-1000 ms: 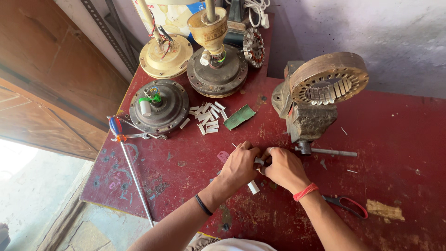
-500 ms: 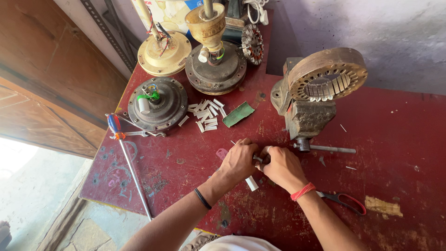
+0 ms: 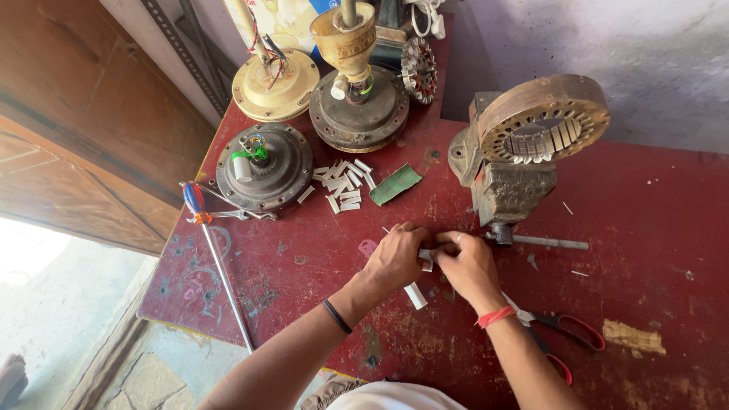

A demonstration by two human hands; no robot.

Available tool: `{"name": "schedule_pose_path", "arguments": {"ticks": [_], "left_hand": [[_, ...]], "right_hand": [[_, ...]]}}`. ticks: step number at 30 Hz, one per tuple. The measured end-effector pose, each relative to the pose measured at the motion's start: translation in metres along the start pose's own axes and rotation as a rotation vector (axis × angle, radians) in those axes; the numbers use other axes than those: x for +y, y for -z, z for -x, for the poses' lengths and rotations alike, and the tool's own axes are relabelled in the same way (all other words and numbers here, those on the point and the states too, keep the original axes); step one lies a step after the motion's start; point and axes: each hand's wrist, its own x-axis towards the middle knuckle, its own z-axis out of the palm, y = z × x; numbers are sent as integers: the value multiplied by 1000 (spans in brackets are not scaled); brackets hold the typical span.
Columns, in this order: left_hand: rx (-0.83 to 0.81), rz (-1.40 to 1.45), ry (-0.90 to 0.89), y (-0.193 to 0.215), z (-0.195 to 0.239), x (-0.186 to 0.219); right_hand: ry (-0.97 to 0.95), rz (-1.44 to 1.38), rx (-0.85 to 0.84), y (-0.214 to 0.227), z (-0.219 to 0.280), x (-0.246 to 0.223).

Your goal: The person cuts small white strips with scissors and inserts them into slots on a motor stator held in a bench vise. The person repeats this process for multiple slots on the stator.

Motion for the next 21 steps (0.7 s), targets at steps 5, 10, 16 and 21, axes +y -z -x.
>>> {"name": "schedule_pose_path", "arguments": {"ticks": [5,10,16,21], "left_hand": [[26,120,26,2,2,-5],[130,251,3,-3,4,-15],[59,214,84,1,5,-10],[189,138,18,-2,20,1]], "right_hand": [[179,176,-21,8,-5,-4],[461,310,-30,15,-10,3],[488,300,-45,13,-9,5],[439,349,-85,16,-3,1]]}}
